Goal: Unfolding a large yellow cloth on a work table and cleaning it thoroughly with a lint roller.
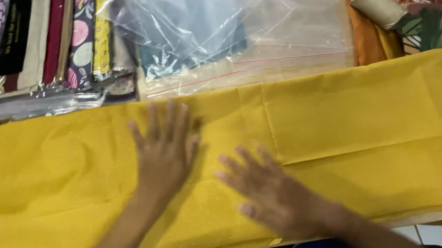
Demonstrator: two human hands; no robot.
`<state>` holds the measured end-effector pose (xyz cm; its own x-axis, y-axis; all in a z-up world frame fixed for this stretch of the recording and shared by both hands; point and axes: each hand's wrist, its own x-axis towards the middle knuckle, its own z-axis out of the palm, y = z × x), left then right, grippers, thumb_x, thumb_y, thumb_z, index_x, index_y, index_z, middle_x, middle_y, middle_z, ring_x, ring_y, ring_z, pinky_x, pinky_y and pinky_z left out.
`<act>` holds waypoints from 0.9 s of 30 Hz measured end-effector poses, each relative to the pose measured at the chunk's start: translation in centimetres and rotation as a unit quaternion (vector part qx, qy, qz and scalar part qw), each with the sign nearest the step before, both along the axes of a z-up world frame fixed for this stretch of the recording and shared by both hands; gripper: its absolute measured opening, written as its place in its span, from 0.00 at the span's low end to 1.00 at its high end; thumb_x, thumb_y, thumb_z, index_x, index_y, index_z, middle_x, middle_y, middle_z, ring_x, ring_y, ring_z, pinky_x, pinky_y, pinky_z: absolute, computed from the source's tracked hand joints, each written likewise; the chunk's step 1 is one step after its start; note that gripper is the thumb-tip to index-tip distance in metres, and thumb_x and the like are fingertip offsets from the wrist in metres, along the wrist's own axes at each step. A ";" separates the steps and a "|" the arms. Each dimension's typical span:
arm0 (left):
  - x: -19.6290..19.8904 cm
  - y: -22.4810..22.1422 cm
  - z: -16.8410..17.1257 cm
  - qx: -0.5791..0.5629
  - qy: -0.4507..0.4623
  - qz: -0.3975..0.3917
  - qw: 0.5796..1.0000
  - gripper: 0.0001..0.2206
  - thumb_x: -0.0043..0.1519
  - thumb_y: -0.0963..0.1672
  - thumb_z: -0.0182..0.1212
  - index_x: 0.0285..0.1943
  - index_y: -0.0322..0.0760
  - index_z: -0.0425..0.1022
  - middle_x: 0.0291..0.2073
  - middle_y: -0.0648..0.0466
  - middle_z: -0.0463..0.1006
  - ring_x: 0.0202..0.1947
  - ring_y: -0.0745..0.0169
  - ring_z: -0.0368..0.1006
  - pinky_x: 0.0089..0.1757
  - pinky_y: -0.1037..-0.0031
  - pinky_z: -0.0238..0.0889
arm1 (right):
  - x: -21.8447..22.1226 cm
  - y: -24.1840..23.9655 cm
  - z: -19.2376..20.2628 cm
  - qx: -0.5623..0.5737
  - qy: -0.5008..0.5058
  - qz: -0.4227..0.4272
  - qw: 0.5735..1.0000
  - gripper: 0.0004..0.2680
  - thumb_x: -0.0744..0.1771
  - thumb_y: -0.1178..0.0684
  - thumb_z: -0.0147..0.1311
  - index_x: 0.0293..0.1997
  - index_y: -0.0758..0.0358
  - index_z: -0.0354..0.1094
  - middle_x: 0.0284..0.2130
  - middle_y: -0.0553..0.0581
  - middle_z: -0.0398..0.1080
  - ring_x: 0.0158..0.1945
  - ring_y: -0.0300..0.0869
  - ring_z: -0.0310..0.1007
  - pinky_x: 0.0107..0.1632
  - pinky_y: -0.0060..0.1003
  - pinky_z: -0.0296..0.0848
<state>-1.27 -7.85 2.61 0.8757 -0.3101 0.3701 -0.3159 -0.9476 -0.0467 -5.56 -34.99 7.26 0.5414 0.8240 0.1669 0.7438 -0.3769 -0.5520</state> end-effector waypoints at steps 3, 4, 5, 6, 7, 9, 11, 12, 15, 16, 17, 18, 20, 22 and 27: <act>0.0 -1.5 -1.6 -0.029 0.014 -0.109 0.994 0.30 0.73 0.55 0.43 0.82 0.44 0.49 0.81 0.50 0.44 0.80 0.42 0.33 0.69 0.40 0.29 | 3.9 -1.1 1.4 -0.096 0.005 -0.043 0.994 0.21 0.73 0.43 0.27 0.77 0.56 0.40 0.77 0.56 0.35 0.79 0.50 0.19 0.74 0.57 0.16; 0.2 -1.3 -2.0 -0.030 0.013 -0.114 0.993 0.30 0.73 0.55 0.43 0.82 0.44 0.49 0.81 0.50 0.44 0.80 0.42 0.33 0.69 0.40 0.29 | 5.0 -2.0 -0.1 -0.097 0.004 -0.048 0.994 0.21 0.73 0.43 0.27 0.77 0.56 0.40 0.77 0.56 0.35 0.79 0.50 0.19 0.74 0.57 0.16; 0.4 -0.9 -2.4 -0.027 0.053 -0.092 0.994 0.28 0.71 0.57 0.41 0.80 0.52 0.54 0.79 0.54 0.50 0.79 0.45 0.39 0.67 0.41 0.35 | 6.1 -2.9 -1.7 -0.073 -0.070 -0.064 0.993 0.19 0.73 0.41 0.32 0.73 0.54 0.50 0.74 0.55 0.46 0.78 0.52 0.31 0.73 0.61 0.23; 0.6 -0.5 -2.9 -0.024 0.092 -0.070 0.993 0.27 0.69 0.58 0.39 0.78 0.60 0.59 0.77 0.57 0.57 0.77 0.47 0.46 0.66 0.43 0.41 | 7.3 -3.7 -3.3 -0.048 -0.144 -0.079 0.985 0.18 0.72 0.40 0.37 0.70 0.51 0.61 0.72 0.53 0.56 0.77 0.54 0.44 0.73 0.65 0.29; 0.6 -0.5 -2.6 -0.023 0.093 -0.073 0.993 0.27 0.69 0.58 0.39 0.78 0.60 0.59 0.77 0.57 0.57 0.77 0.47 0.46 0.66 0.43 0.41 | 8.2 -4.6 -3.9 -0.048 -0.142 -0.082 0.985 0.18 0.72 0.40 0.37 0.70 0.51 0.61 0.72 0.53 0.56 0.77 0.54 0.44 0.73 0.65 0.29; 0.5 -0.4 -2.1 -0.014 0.106 -0.048 0.993 0.27 0.68 0.59 0.38 0.78 0.66 0.58 0.77 0.61 0.56 0.77 0.48 0.47 0.67 0.43 0.40 | 10.0 -6.4 -5.2 -0.136 -0.149 -0.124 0.972 0.20 0.72 0.36 0.37 0.71 0.48 0.60 0.71 0.53 0.57 0.76 0.55 0.45 0.72 0.69 0.28; 0.3 -0.4 -1.9 -0.011 0.122 -0.047 0.991 0.27 0.69 0.59 0.36 0.79 0.66 0.56 0.78 0.61 0.55 0.77 0.48 0.45 0.67 0.44 0.38 | 11.2 -8.2 -5.5 -0.176 -0.135 -0.159 0.962 0.21 0.71 0.34 0.36 0.72 0.44 0.57 0.73 0.51 0.53 0.77 0.55 0.43 0.72 0.70 0.31; 0.3 -0.5 -1.8 -0.009 0.136 -0.046 0.990 0.27 0.70 0.59 0.34 0.79 0.66 0.55 0.78 0.61 0.53 0.77 0.48 0.44 0.67 0.44 0.35 | 11.8 -9.2 -5.7 -0.216 -0.124 -0.192 0.949 0.21 0.71 0.32 0.35 0.73 0.40 0.55 0.75 0.48 0.49 0.77 0.54 0.41 0.71 0.72 0.34; 0.4 -0.5 -1.9 0.016 0.123 -0.039 0.992 0.27 0.70 0.59 0.34 0.80 0.67 0.53 0.79 0.63 0.52 0.78 0.51 0.44 0.68 0.46 0.36 | 13.3 -12.0 -4.6 -0.221 -0.089 -0.246 0.939 0.21 0.71 0.32 0.34 0.73 0.38 0.55 0.75 0.50 0.50 0.77 0.56 0.42 0.70 0.75 0.32; 0.4 -0.5 -1.8 0.016 0.123 -0.042 0.991 0.27 0.70 0.59 0.34 0.80 0.67 0.53 0.79 0.63 0.52 0.78 0.51 0.44 0.68 0.46 0.36 | 13.9 -13.6 -5.2 -0.221 -0.088 -0.250 0.939 0.21 0.71 0.32 0.34 0.73 0.38 0.55 0.75 0.50 0.50 0.77 0.56 0.42 0.70 0.75 0.32; 0.4 -0.5 -1.7 0.012 0.131 -0.042 0.990 0.27 0.70 0.59 0.34 0.80 0.66 0.54 0.79 0.62 0.52 0.78 0.50 0.43 0.68 0.46 0.35 | 14.5 -15.2 -5.8 -0.227 -0.120 -0.269 0.928 0.21 0.71 0.32 0.33 0.73 0.39 0.57 0.74 0.53 0.53 0.77 0.57 0.44 0.72 0.74 0.31; 0.4 -0.5 -1.6 0.007 0.138 -0.042 0.990 0.27 0.70 0.59 0.34 0.80 0.66 0.54 0.79 0.62 0.52 0.78 0.49 0.43 0.68 0.45 0.35 | 15.0 -16.7 -6.4 -0.233 -0.152 -0.289 0.916 0.21 0.72 0.31 0.32 0.72 0.40 0.59 0.73 0.55 0.56 0.77 0.57 0.46 0.74 0.73 0.30; 0.3 -0.5 -1.6 0.011 0.133 -0.042 0.990 0.27 0.70 0.59 0.34 0.80 0.66 0.54 0.79 0.62 0.52 0.78 0.50 0.43 0.68 0.46 0.35 | 15.2 -19.0 -6.8 -0.230 -0.163 -0.302 0.911 0.21 0.73 0.32 0.31 0.74 0.42 0.57 0.74 0.57 0.55 0.78 0.58 0.45 0.74 0.71 0.28; 0.3 -0.5 -1.6 0.017 0.125 -0.043 0.991 0.27 0.70 0.59 0.34 0.79 0.66 0.54 0.79 0.62 0.52 0.78 0.50 0.43 0.68 0.46 0.36 | 14.3 -20.2 -6.6 -0.225 -0.176 -0.318 0.904 0.21 0.74 0.33 0.30 0.76 0.45 0.55 0.75 0.58 0.53 0.79 0.58 0.44 0.75 0.70 0.25; 0.4 -0.6 -1.4 -0.016 0.071 -0.071 0.995 0.26 0.69 0.56 0.40 0.78 0.59 0.58 0.78 0.62 0.55 0.79 0.52 0.46 0.68 0.45 0.39 | 9.5 -21.1 -3.2 -0.156 -0.134 -0.280 0.938 0.20 0.72 0.37 0.23 0.78 0.34 0.37 0.79 0.40 0.28 0.81 0.46 0.18 0.69 0.71 0.12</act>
